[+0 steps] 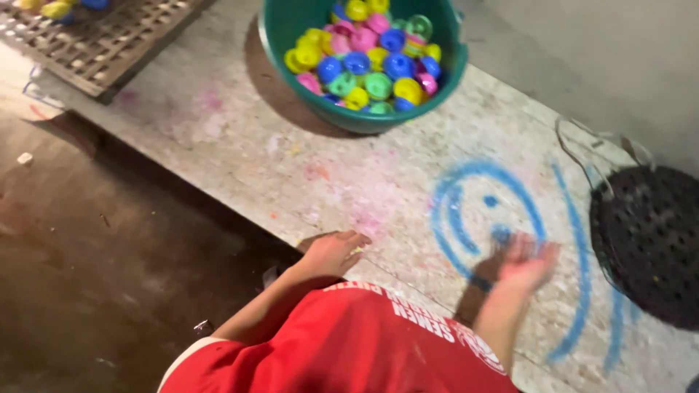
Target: The person pours colorful plastic flower-shaped objects from a basket onto a woven tray, then arranges them into neat rows. The person handles the objects by hand, moving them from a green basin and the basket to the tray, and organizes them systematically.
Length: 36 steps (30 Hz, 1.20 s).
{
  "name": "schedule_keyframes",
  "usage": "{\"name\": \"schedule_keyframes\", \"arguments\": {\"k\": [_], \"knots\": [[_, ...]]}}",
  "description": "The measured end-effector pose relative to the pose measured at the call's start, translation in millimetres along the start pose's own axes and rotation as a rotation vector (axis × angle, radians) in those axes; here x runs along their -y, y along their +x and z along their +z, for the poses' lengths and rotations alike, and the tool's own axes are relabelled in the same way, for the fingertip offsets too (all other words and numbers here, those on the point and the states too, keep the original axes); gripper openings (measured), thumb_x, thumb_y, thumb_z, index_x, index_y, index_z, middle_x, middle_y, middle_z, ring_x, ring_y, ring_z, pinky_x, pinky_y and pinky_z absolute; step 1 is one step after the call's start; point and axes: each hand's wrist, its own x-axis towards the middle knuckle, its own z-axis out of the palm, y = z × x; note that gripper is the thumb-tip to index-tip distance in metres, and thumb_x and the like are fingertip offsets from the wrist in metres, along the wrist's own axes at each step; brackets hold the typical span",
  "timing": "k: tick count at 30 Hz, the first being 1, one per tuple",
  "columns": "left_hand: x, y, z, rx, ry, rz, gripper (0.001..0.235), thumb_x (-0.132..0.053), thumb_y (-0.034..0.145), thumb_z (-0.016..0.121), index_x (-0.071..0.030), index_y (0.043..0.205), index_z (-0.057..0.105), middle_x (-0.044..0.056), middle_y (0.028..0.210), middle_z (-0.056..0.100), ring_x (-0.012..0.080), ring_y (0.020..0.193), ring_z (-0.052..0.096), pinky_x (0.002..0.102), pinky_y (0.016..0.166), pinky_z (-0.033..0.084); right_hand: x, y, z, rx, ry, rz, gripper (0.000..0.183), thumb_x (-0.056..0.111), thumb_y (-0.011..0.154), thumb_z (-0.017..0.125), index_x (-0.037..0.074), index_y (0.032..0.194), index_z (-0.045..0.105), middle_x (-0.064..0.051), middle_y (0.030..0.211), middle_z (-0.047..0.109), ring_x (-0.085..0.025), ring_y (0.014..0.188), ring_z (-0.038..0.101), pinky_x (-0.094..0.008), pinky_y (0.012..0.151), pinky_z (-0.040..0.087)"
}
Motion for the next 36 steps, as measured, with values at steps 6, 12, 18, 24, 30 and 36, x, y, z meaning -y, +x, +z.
{"name": "schedule_keyframes", "arguments": {"k": [6, 12, 18, 24, 30, 36], "knots": [[46.2, -40.9, -55.4, -0.146, -0.076, 0.056, 0.030, -0.021, 0.097, 0.061, -0.014, 0.126, 0.062, 0.011, 0.119, 0.066, 0.0348, 0.102, 0.066, 0.046, 0.083, 0.053, -182.9, -120.6, 56.1, 0.632, -0.568, 0.395, 0.066, 0.038, 0.089, 0.074, 0.014, 0.145, 0.047, -0.009, 0.132, 0.061, -0.030, 0.110, 0.068, -0.047, 0.087, 0.060], [137.1, -150.1, -158.8, -0.380, -0.050, -0.144, 0.025, -0.020, 0.096, 0.065, -0.012, 0.120, 0.065, 0.008, 0.115, 0.068, 0.0291, 0.102, 0.070, 0.041, 0.081, 0.056, -266.5, -153.5, 187.5, 0.511, -0.431, 0.366, 0.110, 0.064, 0.085, 0.074, 0.015, 0.163, 0.015, -0.012, 0.164, 0.023, -0.044, 0.147, 0.033, -0.072, 0.105, 0.045], [210.9, -283.4, -227.3, -0.705, 0.042, -0.406, 0.029, -0.015, 0.093, 0.065, -0.013, 0.121, 0.066, 0.007, 0.118, 0.070, 0.0281, 0.105, 0.071, 0.037, 0.082, 0.058, -314.5, -141.9, 264.9, 0.341, -0.239, 0.294, 0.126, 0.063, 0.083, 0.089, 0.012, 0.162, 0.005, -0.017, 0.175, 0.014, -0.060, 0.155, 0.018, -0.086, 0.117, 0.026], [277.0, -355.5, -250.0, -0.783, -0.072, -0.728, 0.030, -0.020, 0.093, 0.064, -0.016, 0.123, 0.066, 0.005, 0.113, 0.071, 0.0243, 0.103, 0.073, 0.038, 0.079, 0.058, -340.7, -143.2, 302.8, 0.402, -0.314, 0.370, 0.086, 0.052, 0.085, 0.074, 0.015, 0.154, 0.040, -0.017, 0.164, 0.041, -0.050, 0.147, 0.035, -0.082, 0.110, 0.028], [349.2, -330.2, -307.5, -0.716, -0.083, -0.663, 0.028, -0.021, 0.093, 0.065, -0.017, 0.120, 0.067, 0.004, 0.113, 0.073, 0.0238, 0.100, 0.075, 0.038, 0.077, 0.059, -348.6, -181.3, 302.7, 0.624, -0.401, 0.164, 0.070, 0.043, 0.096, 0.056, 0.012, 0.158, 0.052, -0.012, 0.163, 0.057, -0.040, 0.147, 0.052, -0.075, 0.109, 0.043], [411.7, -272.6, -413.5, -0.501, 0.010, -0.423, 0.029, -0.017, 0.090, 0.067, -0.015, 0.119, 0.066, 0.007, 0.108, 0.071, 0.0282, 0.096, 0.072, 0.040, 0.074, 0.059, -375.5, -251.6, 279.8, 0.472, -0.181, 0.168, 0.074, 0.033, 0.099, 0.059, -0.001, 0.165, 0.052, -0.020, 0.162, 0.053, -0.049, 0.144, 0.058, -0.069, 0.108, 0.049]]}}
